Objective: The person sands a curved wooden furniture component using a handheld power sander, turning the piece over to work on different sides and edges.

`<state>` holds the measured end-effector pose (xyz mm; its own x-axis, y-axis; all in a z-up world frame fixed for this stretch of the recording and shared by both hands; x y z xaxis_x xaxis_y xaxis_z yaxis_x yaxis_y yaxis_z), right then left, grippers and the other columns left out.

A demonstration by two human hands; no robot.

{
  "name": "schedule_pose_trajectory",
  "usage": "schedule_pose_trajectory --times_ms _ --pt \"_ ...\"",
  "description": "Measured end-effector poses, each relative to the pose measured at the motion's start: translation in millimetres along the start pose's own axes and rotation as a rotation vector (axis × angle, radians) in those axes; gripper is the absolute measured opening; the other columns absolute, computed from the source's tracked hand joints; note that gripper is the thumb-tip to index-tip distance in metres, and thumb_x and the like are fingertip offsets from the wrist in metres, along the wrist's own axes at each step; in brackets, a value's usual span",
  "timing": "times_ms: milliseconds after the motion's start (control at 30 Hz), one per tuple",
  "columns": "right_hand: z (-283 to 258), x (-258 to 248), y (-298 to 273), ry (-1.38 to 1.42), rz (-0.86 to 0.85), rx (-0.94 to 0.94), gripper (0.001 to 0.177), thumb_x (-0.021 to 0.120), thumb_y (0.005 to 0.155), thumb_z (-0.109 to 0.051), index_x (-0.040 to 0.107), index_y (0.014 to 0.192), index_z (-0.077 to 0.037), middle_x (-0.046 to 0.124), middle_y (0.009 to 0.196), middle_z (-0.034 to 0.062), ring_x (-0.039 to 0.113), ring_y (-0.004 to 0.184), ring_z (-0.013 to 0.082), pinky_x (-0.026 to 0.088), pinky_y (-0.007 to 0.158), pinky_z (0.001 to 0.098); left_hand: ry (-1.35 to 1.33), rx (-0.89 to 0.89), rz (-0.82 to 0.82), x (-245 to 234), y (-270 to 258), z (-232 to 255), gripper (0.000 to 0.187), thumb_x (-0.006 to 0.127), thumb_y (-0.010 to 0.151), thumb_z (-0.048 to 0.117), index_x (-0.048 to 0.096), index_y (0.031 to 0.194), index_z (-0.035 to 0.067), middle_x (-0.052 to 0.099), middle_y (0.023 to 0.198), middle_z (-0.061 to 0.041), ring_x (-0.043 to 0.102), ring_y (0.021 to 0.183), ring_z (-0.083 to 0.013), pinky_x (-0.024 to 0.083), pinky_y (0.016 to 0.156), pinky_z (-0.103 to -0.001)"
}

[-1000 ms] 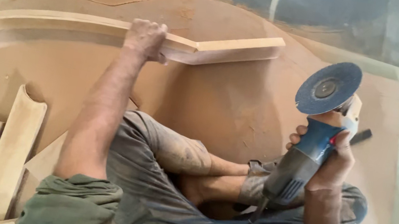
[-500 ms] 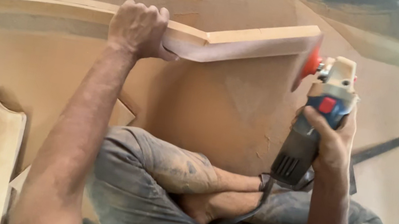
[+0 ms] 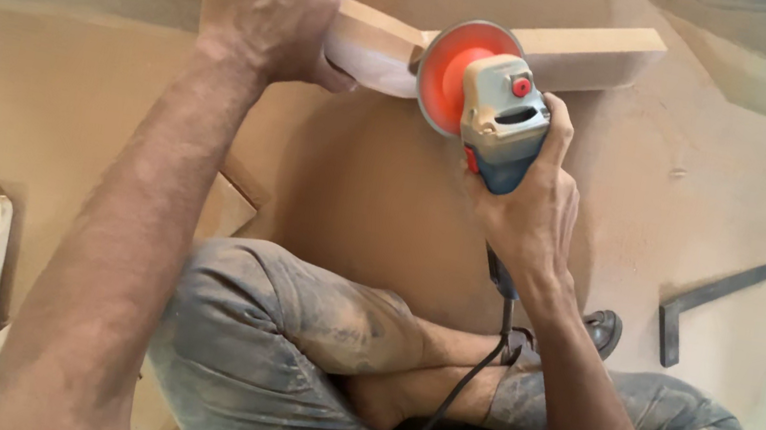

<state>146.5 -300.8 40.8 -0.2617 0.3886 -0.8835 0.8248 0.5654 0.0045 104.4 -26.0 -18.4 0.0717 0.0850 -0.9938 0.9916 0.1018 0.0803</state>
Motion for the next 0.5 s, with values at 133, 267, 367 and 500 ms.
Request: schedule_pose_trajectory --times_ms 133,267,367,500 --pt "2 7 -1 -0.015 -0.006 0.004 0.094 0.086 0.087 -0.022 0.020 0.154 -0.015 0.075 0.105 0.0240 0.074 0.092 0.0452 0.059 0.075 0.0510 -0.010 -0.004 0.017 2 3 -3 0.084 0.083 0.044 0.090 0.064 0.071 0.013 0.067 0.058 -0.003 0.067 0.052 -0.0208 0.048 0.055 -0.035" --pt "1 9 0 -0.014 0.003 -0.032 0.094 0.086 0.089 -0.021 0.019 0.154 -0.015 0.075 0.107 0.0238 0.075 0.094 0.0442 0.060 0.076 0.0503 -0.045 0.005 0.064 1 3 -4 0.087 0.082 0.043 0.092 0.066 0.073 0.012 0.069 0.062 -0.005 0.067 0.054 -0.0208 0.050 0.053 -0.034" --pt "6 7 2 -0.030 -0.005 -0.001 0.097 0.085 0.089 -0.021 0.016 0.156 -0.014 0.076 0.104 0.0234 0.075 0.094 0.0442 0.059 0.077 0.0505 -0.038 0.013 0.001 3 3 -3 0.084 0.083 0.044 0.091 0.066 0.073 0.013 0.070 0.062 -0.005 0.068 0.055 -0.0212 0.051 0.056 -0.035" --pt "21 1 6 -0.018 -0.023 0.105 0.096 0.084 0.090 -0.021 0.015 0.157 -0.014 0.075 0.103 0.0244 0.074 0.095 0.0444 0.058 0.079 0.0507 0.001 0.030 -0.009 2 2 0 0.085 0.080 0.048 0.092 0.066 0.075 0.014 0.069 0.061 -0.005 0.068 0.054 -0.0210 0.050 0.055 -0.035"
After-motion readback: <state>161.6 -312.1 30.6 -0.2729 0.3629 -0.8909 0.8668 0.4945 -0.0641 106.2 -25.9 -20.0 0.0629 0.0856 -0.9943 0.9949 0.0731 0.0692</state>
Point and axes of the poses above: each hand's wrist, its own y-axis towards the middle knuckle, its own x-axis out of the palm, z = x × y, the point moved 6 cm from there along y, towards the middle knuckle
